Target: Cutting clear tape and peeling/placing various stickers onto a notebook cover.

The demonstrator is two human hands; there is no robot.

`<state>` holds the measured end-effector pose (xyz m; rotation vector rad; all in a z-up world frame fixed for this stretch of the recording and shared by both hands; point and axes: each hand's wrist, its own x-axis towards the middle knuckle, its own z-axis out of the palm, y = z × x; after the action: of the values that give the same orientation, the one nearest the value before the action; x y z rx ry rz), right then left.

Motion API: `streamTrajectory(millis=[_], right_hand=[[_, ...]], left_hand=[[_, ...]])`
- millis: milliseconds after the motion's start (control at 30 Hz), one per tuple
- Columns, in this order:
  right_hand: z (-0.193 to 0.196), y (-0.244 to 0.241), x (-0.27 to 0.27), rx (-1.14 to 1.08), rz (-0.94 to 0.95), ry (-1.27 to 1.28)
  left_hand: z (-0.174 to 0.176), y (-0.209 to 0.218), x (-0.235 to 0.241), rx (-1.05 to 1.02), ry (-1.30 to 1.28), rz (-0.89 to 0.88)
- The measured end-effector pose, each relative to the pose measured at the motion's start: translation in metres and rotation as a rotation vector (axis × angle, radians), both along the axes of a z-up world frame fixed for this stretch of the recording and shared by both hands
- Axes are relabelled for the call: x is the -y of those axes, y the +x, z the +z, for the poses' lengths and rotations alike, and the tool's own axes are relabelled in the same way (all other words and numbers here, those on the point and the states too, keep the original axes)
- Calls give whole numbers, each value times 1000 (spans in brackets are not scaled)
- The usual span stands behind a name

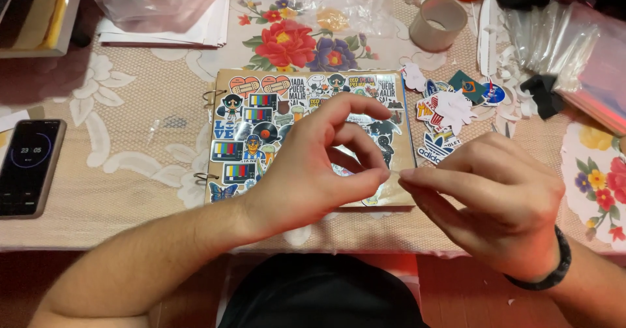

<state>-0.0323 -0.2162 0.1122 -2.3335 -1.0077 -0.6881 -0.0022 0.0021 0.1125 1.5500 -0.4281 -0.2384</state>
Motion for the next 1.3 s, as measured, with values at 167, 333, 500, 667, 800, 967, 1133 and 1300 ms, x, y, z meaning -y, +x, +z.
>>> streamTrajectory(millis=[167, 333, 500, 667, 800, 967, 1133, 1300], right_hand=[[-4, 11, 9, 326, 98, -139], [-2, 14, 13, 403, 134, -182], [0, 14, 17, 429, 198, -200], [7, 12, 19, 455, 221, -280], [7, 14, 22, 505, 241, -346], [9, 12, 20, 494, 231, -330], [-6, 13, 18, 451, 151, -151], [-4, 9, 15, 270, 115, -61]], left_hand=[[-5, 3, 2, -139, -34, -22], [-7, 5, 1, -185, -45, -42], [-4, 7, -2, -222, 0, -88], [-12, 8, -3, -353, -122, -135], [-15, 8, -5, -420, -189, -146], [-15, 7, -6, -420, -209, -152], [-12, 7, -11, -263, -85, -190], [-19, 1, -15, 704, 131, -19]])
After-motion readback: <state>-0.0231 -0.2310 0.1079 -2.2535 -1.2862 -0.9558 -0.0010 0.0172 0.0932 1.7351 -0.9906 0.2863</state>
